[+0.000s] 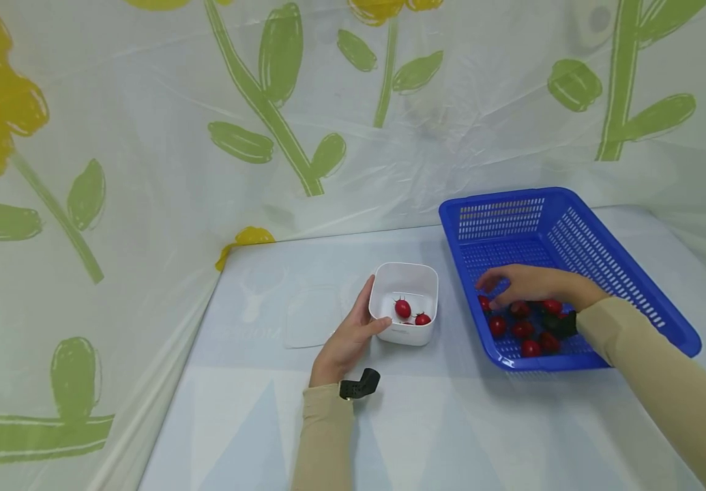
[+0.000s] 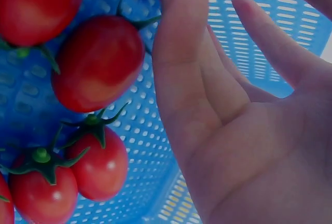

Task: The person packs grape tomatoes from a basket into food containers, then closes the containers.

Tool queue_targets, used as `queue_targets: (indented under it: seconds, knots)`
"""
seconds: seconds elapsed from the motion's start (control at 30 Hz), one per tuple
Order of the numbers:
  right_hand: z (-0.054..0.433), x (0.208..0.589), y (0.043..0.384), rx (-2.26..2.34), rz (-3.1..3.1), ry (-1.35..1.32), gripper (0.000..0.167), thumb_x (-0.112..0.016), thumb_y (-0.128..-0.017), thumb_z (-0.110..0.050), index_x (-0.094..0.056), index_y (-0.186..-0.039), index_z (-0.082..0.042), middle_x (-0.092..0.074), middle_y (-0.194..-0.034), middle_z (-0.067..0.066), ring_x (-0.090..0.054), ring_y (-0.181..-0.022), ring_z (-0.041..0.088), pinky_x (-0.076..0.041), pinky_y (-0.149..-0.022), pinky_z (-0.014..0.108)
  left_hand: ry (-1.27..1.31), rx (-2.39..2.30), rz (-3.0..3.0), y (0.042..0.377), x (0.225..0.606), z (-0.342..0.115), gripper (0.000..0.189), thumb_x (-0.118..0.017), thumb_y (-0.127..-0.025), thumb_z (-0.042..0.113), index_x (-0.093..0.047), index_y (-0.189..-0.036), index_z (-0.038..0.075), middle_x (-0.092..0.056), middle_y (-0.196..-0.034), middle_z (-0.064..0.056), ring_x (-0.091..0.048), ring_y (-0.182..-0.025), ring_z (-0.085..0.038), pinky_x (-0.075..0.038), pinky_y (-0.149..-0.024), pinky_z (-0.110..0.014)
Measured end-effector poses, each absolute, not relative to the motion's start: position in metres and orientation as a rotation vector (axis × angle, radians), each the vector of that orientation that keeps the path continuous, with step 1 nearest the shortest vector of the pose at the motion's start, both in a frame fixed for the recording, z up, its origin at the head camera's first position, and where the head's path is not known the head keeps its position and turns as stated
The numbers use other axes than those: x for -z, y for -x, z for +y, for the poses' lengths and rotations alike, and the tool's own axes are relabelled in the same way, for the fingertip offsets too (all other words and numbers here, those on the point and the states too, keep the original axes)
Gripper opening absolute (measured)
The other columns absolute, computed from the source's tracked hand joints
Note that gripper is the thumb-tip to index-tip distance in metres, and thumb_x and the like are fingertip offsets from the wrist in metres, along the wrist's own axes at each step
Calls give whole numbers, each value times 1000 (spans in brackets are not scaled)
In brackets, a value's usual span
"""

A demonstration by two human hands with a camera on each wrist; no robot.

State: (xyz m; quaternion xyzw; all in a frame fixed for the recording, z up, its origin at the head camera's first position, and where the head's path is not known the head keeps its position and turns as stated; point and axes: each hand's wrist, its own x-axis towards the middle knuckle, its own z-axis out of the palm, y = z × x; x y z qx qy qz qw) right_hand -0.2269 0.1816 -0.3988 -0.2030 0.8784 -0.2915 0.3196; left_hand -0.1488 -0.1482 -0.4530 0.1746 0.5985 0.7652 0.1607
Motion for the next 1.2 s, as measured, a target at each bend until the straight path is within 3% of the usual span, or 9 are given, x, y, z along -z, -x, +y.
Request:
queue_targets:
  seconds: [0.33, 0.8, 1.07, 1.2]
  knots:
    - [174, 398, 231, 738, 2273, 554, 52, -66, -80, -22, -47, -124, -2, -51, -120, 18, -57, -94, 22, -49, -77, 37, -468, -2201, 1719, 149, 453, -150, 82, -58, -85, 7, -3, -145, 20, 0, -149, -3, 1, -135, -25, -6, -105, -49]
    - [170, 407, 236, 734, 2261, 471, 51, -64, -80, -11, -44, -125, 2, -50, -117, 22, -60, -87, 21, -51, -70, 34, -473, -2217, 1720, 157, 472, -149, 79, -56, -86, 5, -8, -144, 26, -3, -149, 2, -1, -135, -20, -8, -106, -45]
    - [168, 410, 238, 657, 2291, 490, 50, -66, -80, -17, -47, -123, 1, -54, -111, 17, -58, -89, 21, -51, -70, 33, -473, -2215, 1714, 157, 471, -148, 78, -53, -86, 1, -7, -144, 26, -2, -149, 1, -1, -135, -21, -8, -106, -45]
    - [167, 410, 238, 600, 2326, 517, 51, -66, -79, -21, -48, -122, 0, -55, -112, 15, -57, -92, 23, -48, -77, 40, -482, -2217, 1693, 156, 468, -148, 78, -52, -87, 0, -6, -145, 24, -1, -149, -1, -1, -135, -23, -8, -106, -45]
